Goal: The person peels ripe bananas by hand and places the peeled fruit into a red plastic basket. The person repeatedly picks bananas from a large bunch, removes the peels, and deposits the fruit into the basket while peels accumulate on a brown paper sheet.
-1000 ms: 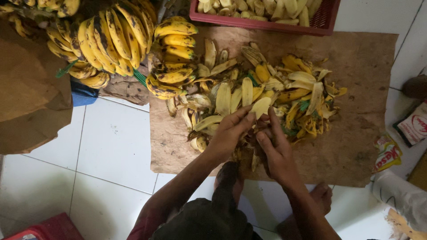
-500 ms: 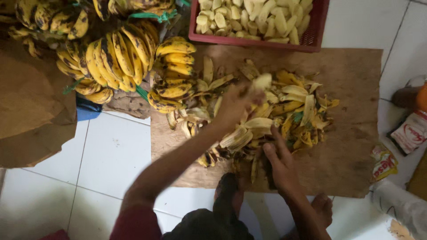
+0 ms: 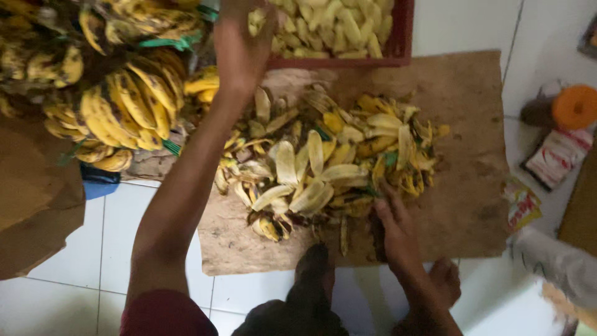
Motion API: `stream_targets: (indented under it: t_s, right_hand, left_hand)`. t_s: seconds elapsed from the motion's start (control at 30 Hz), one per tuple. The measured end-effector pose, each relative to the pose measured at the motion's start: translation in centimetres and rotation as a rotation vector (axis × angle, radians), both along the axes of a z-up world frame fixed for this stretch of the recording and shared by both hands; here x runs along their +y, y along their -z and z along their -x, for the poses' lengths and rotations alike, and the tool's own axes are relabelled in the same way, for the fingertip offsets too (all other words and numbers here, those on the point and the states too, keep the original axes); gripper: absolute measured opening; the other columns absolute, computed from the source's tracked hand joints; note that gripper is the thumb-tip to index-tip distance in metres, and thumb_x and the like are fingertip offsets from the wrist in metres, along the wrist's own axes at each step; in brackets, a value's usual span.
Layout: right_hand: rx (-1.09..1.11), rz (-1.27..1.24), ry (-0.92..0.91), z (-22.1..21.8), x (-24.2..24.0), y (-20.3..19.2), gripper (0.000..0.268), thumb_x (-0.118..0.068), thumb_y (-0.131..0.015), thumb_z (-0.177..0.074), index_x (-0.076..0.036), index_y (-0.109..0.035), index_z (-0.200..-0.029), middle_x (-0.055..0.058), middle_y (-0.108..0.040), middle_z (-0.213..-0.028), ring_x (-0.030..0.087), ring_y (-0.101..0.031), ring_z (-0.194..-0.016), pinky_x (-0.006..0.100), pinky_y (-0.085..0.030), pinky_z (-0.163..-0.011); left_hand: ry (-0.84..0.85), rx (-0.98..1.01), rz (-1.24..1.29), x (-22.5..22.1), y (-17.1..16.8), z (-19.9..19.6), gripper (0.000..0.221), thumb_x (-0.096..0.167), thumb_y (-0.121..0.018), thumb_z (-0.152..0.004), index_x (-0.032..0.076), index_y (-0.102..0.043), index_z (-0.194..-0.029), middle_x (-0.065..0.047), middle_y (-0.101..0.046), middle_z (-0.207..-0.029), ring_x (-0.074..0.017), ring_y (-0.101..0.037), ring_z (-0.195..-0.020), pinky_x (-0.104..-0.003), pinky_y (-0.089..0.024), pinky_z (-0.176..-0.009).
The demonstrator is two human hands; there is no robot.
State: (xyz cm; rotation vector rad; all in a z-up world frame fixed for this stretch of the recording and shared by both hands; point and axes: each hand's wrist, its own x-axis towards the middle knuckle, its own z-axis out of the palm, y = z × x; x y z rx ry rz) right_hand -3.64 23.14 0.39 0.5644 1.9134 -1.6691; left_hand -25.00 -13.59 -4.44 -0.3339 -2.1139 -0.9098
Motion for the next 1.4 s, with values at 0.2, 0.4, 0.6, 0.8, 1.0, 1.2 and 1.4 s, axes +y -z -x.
stream_targets:
  t_s: [0.2, 0.4, 0.6, 0.8, 1.0, 1.2, 1.4]
  right_hand:
    - [0.028, -0.067, 0.196, -1.3, 1.1, 2.4, 0.032, -0.038, -0.05, -0.107, -0.009, -0.062, -0.115, 0.003, -0.063, -0.081, 0.011, -0.058, -0.063, 0.028, -0.047, -0.053]
    - [0.191, -0.133, 0.181, -2.7, 1.0, 4.3, 0.034, -0.035, -0.052, -0.114, -0.003, -0.064, -0.107, 0.003, -0.062, -0.084, 0.009, -0.057, -0.067, 0.027, -0.048, -0.058]
    - [-0.031, -0.069, 0.21, -2.9, 0.1, 3.3, 0.038, -0.035, -0.048, -0.107, -0.009, -0.062, -0.13, 0.003, -0.058, -0.076, 0.01, -0.046, -0.052, 0.029, -0.036, -0.046]
    - [0.27, -0.101, -0.036, -2.3, -0.4, 1.7, 0.04, -0.028, -0.051, -0.109, -0.003, -0.055, -0.14, 0.001, -0.063, -0.101, 0.008, -0.058, -0.08, 0.024, -0.049, -0.067]
    - [0.193, -0.153, -0.132, -2.2, -1.2, -0.3, 0.058, -0.024, -0.053, -0.105, -0.013, -0.041, -0.16, 0.013, -0.067, -0.109, 0.017, -0.062, -0.091, 0.031, -0.052, -0.079]
    - [0.55, -0.324, -0.213, -2.6, -2.6, -0.7, 0.051, -0.02, -0.055, -0.11, -0.007, -0.043, -0.157, 0.018, -0.063, -0.14, 0.024, -0.065, -0.123, 0.036, -0.052, -0.1]
    - [0.197, 0.002, 0.102, -2.5, -3.6, -0.2, 0.032, -0.025, -0.055, -0.107, -0.005, -0.053, -0.132, 0.012, -0.065, -0.103, 0.018, -0.061, -0.084, 0.03, -0.05, -0.066]
  left_hand:
    - [0.421, -0.337, 0.062, 13.5, 0.8, -17.9, 0.039, -0.005, -0.057, -0.088, -0.003, -0.06, -0.127, -0.013, -0.069, -0.111, -0.03, -0.068, -0.1, -0.039, -0.059, -0.082]
    - [0.335, -0.585, 0.326, 19.2, 0.7, -23.3, 0.049, 0.008, -0.066, -0.082, -0.001, -0.055, -0.129, -0.024, -0.059, -0.125, -0.0412, -0.057, -0.122, -0.046, -0.051, -0.106]
    - [0.082, -0.671, 0.393, 21.2, -0.1, -19.8, 0.074, 0.008, -0.07, -0.081, -0.013, -0.046, -0.148, -0.024, -0.055, -0.125, -0.0377, -0.053, -0.112, -0.044, -0.048, -0.096]
    - [0.177, -0.797, -0.088, 20.4, -2.1, -20.3, 0.062, -0.002, -0.071, -0.074, -0.003, -0.055, -0.134, -0.023, -0.053, -0.119, -0.0432, -0.052, -0.115, -0.05, -0.047, -0.094]
    - [0.232, -0.826, -0.204, 19.7, -2.1, -21.3, 0.05, 0.004, -0.074, -0.086, 0.002, -0.058, -0.133, -0.018, -0.062, -0.119, -0.0389, -0.059, -0.114, -0.048, -0.05, -0.093]
    - [0.187, -0.69, -0.242, 19.6, -1.3, -22.2, 0.042, 0.004, -0.075, -0.085, 0.002, -0.062, -0.124, -0.018, -0.062, -0.118, -0.04, -0.06, -0.113, -0.047, -0.052, -0.093]
    - [0.142, -0.61, -0.218, 19.8, -0.7, -23.1, 0.042, 0.003, -0.078, -0.083, 0.005, -0.064, -0.123, -0.014, -0.064, -0.113, -0.0367, -0.063, -0.105, -0.045, -0.053, -0.088]
